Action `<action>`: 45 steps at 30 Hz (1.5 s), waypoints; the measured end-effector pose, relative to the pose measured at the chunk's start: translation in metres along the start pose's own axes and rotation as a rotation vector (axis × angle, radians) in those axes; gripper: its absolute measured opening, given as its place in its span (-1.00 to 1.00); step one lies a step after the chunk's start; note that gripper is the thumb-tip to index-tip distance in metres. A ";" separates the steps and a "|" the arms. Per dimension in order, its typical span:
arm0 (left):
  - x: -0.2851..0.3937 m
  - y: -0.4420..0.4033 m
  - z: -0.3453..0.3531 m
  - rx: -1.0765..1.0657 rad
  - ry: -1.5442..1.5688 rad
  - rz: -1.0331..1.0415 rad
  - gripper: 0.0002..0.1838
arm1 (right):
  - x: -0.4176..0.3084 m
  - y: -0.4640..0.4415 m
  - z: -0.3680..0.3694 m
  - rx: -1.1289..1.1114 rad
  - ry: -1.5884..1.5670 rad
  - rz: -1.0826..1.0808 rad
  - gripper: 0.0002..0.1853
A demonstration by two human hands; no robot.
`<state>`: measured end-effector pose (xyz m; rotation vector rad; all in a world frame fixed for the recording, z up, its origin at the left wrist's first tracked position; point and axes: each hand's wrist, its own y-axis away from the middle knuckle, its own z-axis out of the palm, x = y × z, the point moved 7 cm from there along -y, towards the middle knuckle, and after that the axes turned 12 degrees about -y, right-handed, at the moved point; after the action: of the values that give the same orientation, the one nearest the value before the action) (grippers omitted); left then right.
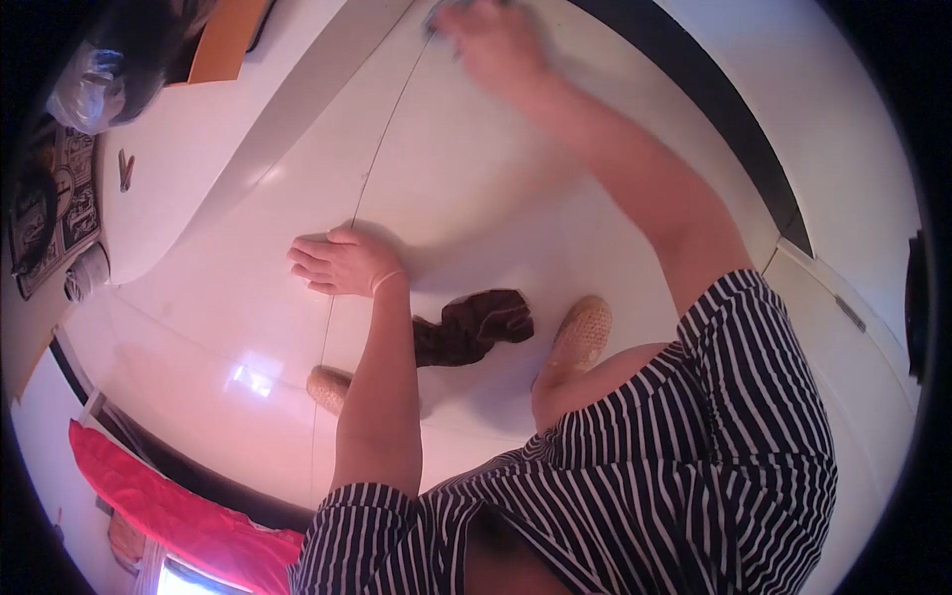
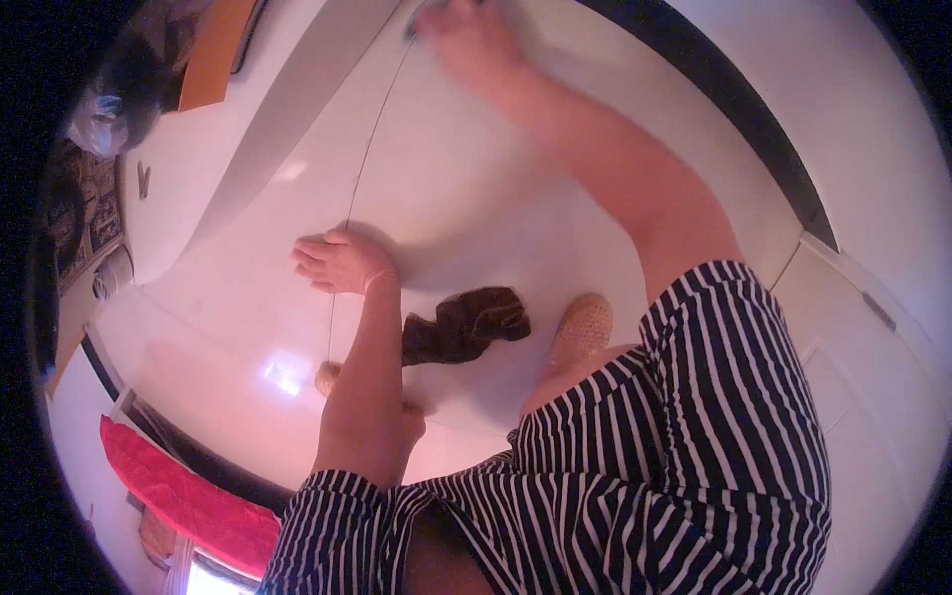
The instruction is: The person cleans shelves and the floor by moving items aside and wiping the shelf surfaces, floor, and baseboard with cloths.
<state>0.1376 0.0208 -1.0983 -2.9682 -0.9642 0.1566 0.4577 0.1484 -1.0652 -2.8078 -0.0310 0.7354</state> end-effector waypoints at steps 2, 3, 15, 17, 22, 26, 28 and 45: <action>-0.001 -0.001 0.002 0.003 -0.001 -0.006 -0.34 | 0.030 -0.024 -0.023 0.047 0.100 -0.003 -0.67; -0.001 -0.002 0.004 0.004 -0.004 -0.013 -0.34 | 0.034 -0.024 -0.018 0.038 0.145 -0.002 -0.67; -0.001 -0.002 0.005 -0.008 -0.010 -0.008 -0.34 | -0.015 0.015 -0.002 -0.078 0.122 -0.169 -0.61; -0.001 -0.001 0.002 0.002 0.005 -0.004 -0.35 | -0.009 0.006 -0.001 -0.092 0.213 -0.121 -0.70; 0.001 0.000 -0.001 -0.114 0.039 -0.028 -0.32 | -0.118 0.101 0.035 -0.369 -0.139 -0.443 -0.84; 0.000 0.000 0.000 -0.111 0.022 -0.029 -0.32 | -0.080 0.080 0.036 -0.268 -0.254 -0.195 -0.84; 0.001 0.001 -0.002 -0.109 0.019 -0.035 -0.32 | -0.029 0.031 0.018 0.014 -0.072 -0.243 -0.76; -0.001 0.000 -0.001 0.021 -0.018 0.005 -0.35 | 0.037 -0.017 -0.014 -0.055 0.031 0.292 -0.59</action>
<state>0.1371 0.0200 -1.0975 -2.9554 -0.9510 0.1921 0.4978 0.1651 -1.0668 -2.9097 0.3768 0.7625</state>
